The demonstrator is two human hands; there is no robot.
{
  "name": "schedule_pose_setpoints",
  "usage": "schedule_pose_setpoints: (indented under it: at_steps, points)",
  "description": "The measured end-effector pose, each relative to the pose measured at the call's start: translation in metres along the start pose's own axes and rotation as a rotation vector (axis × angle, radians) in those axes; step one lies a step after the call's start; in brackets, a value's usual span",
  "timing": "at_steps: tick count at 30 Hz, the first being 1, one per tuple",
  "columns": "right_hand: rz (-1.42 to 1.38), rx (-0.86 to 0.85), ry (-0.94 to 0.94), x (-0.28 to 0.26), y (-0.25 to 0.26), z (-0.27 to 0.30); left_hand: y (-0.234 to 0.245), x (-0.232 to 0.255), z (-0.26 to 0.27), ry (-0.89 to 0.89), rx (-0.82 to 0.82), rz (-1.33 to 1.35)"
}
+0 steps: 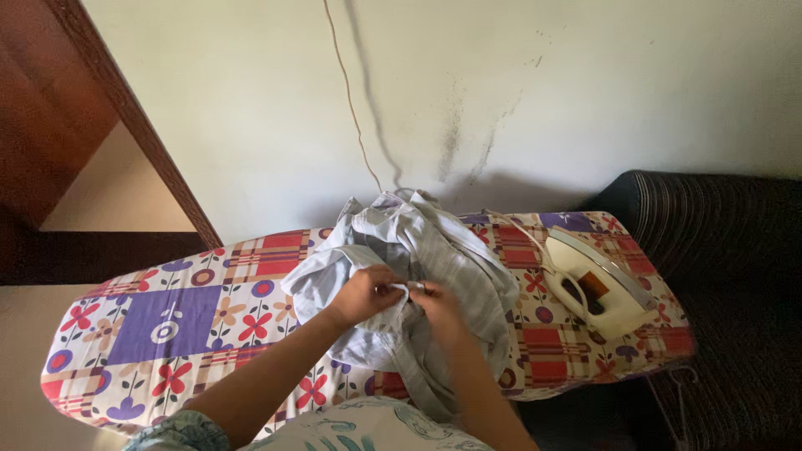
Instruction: The person smooths a shirt on an ironing board, fastens the buttons from the collar down to the hem, and then gathers the shirt together by hand.
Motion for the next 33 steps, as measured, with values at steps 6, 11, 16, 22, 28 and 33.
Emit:
schedule_pose_setpoints:
  at_steps: [6, 11, 16, 22, 28, 33]
  points:
    - [0.019, 0.018, -0.081, 0.009, -0.015, 0.005, -0.007, -0.013, 0.002, 0.037, -0.033, -0.137]
    - [0.132, -0.101, 0.029, -0.032, -0.05, 0.023, 0.005, -0.031, -0.006, 0.155, 0.044, -0.124]
    - [0.175, -0.128, 0.248, -0.041, -0.054, 0.023, 0.007, -0.031, -0.002, 0.219, 0.056, -0.017]
    - [0.475, -0.09, 0.6, -0.059, -0.067, 0.038, -0.001, -0.042, 0.01, 0.321, 0.085, 0.061]
    - [0.597, -0.128, 0.68, -0.059, -0.074, 0.05, -0.017, -0.072, 0.015, 0.366, 0.035, 0.047]
    - [0.56, -0.159, 0.68, -0.049, -0.072, 0.052, -0.034, -0.105, 0.011, 0.415, -0.113, -0.071]
Point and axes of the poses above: each hand's wrist, its own z-axis away from the middle knuckle, its own y-axis out of the back of the hand, x = y × z, the point moved 9 cm from there along -z, towards the middle knuckle, and after that the axes turned 14 degrees about -z, right-handed, at the moved point
